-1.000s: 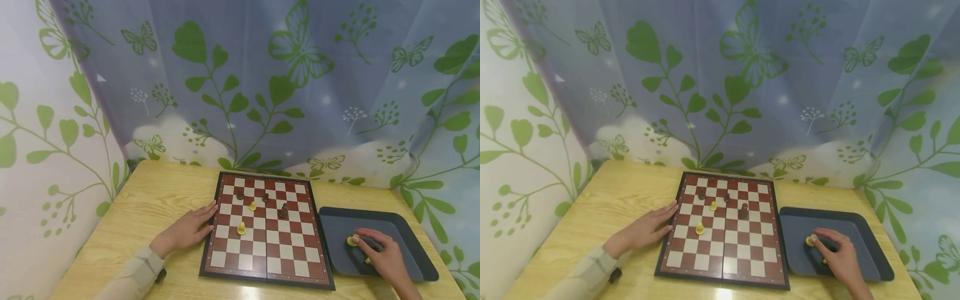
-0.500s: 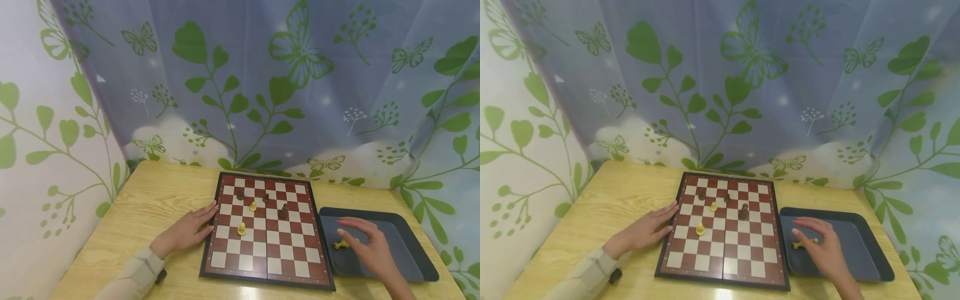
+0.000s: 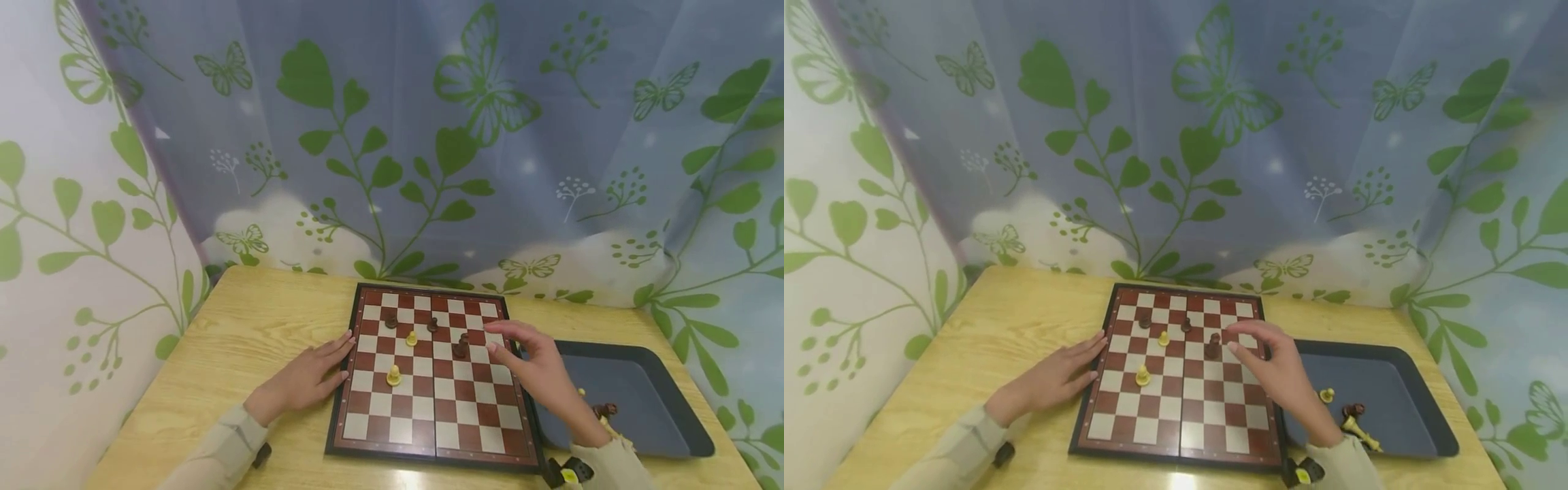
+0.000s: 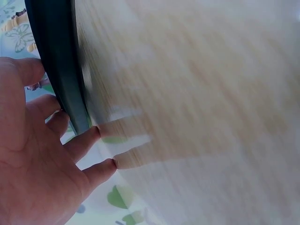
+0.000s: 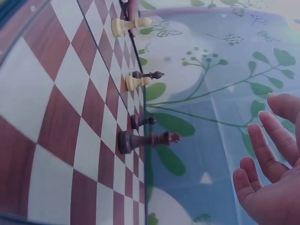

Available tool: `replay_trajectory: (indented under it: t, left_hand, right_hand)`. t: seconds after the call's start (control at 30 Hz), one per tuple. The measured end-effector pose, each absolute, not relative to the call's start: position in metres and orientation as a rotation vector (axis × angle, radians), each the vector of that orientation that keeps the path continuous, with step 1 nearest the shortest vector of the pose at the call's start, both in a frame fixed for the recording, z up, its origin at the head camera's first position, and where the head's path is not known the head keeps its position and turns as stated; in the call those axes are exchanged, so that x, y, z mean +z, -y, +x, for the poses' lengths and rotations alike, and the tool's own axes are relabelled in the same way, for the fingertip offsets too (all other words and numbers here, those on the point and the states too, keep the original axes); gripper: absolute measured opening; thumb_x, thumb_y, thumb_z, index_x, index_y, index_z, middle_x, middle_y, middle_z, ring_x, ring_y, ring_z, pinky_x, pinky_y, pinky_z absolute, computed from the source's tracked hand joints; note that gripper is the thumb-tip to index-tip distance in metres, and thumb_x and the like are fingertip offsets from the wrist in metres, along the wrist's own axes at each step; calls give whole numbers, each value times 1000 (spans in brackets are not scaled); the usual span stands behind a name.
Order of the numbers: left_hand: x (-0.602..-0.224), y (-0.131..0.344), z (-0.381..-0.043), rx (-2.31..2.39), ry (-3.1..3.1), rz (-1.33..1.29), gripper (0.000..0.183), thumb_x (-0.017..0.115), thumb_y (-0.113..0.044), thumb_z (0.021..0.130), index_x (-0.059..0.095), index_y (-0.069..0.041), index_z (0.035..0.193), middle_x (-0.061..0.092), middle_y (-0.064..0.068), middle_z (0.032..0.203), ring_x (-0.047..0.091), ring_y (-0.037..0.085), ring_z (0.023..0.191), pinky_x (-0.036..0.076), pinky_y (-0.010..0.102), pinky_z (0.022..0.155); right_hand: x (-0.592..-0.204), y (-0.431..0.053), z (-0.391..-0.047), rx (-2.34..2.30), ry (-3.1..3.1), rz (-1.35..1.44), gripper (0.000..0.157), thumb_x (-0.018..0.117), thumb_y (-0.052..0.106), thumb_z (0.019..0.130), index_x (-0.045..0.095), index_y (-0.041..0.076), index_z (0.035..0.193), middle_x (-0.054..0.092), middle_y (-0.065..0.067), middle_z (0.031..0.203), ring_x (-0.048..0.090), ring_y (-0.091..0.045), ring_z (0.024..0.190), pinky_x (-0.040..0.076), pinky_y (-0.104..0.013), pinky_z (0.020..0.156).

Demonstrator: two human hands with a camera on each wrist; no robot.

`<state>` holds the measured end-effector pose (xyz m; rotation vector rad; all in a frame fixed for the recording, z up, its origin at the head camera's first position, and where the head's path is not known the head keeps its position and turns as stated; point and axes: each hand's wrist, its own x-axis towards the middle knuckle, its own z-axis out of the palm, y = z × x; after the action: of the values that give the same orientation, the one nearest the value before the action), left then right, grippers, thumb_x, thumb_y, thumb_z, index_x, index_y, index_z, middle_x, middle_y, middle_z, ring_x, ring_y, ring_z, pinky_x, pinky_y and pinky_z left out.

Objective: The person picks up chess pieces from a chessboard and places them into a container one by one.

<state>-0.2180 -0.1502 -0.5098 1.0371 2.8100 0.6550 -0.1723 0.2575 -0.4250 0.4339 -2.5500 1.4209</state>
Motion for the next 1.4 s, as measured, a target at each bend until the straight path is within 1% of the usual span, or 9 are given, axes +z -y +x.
replay_trajectory:
  t: [0.07,0.17,0.2,0.27,0.47,0.67,0.77,1.03,1.4]
  left_hand:
    - [-511,151,-217,650,-2805,1024,60,45,-36,108,32,-6,159,25,11,167,37,41,147,32,73,112]
    - [-514,151,-215,660,-2783,1015,61,45,-37,108,32,-6,159,24,10,168,36,41,147,31,73,112]
    - [-515,151,-214,658,-2777,1013,61,45,-37,109,31,-6,159,24,10,168,36,41,147,31,73,112]
    - [-516,150,-212,659,-2763,1008,61,45,-38,108,31,-7,159,24,10,168,36,41,148,31,73,112]
    - [-516,150,-210,627,-2760,1001,61,43,-37,109,30,-7,160,22,9,168,35,41,148,30,72,114]
    - [-514,153,-211,617,-2774,998,61,44,-37,109,30,-7,160,23,10,168,36,41,147,31,72,113]
    - [-513,153,-213,616,-2776,1000,61,44,-38,109,30,-8,160,22,9,168,36,41,148,30,72,113]
    - [-511,152,-218,601,-2785,1000,62,44,-39,109,27,-10,161,20,7,169,34,39,149,30,70,115]
    - [-506,152,-218,611,-2791,1013,61,44,-37,109,29,-7,160,21,9,169,35,40,149,31,70,114]
  right_hand:
    - [-429,-253,-180,1412,2586,410,29,68,17,99,70,12,128,66,-8,130,56,-9,115,50,-33,91]
    - [-441,-251,-189,1402,2650,374,34,69,21,99,68,10,131,63,-13,135,55,-29,126,50,-54,100]
    - [-446,-251,-192,1394,2673,372,35,69,22,99,67,9,131,62,-16,137,53,-35,131,46,-62,104]
    - [-455,-250,-197,1376,2712,372,37,71,20,97,67,6,132,61,-20,138,51,-42,132,41,-69,106]
    - [-476,-246,-209,1229,2757,448,38,74,12,93,67,-4,127,66,-23,129,59,-45,123,48,-66,101]
    - [-483,-240,-216,1120,2732,559,23,76,4,89,75,-4,111,71,-21,116,64,-43,110,53,-63,91]
    - [-482,-239,-219,1097,2724,578,19,76,2,89,76,-3,107,72,-19,112,65,-41,107,54,-61,88]
    - [-473,-239,-225,1085,2690,596,17,76,0,88,76,-3,105,73,-17,109,67,-38,103,53,-59,89]
    - [-467,-238,-227,1061,2722,599,18,77,1,88,77,-2,106,73,-17,110,65,-39,106,49,-62,94]
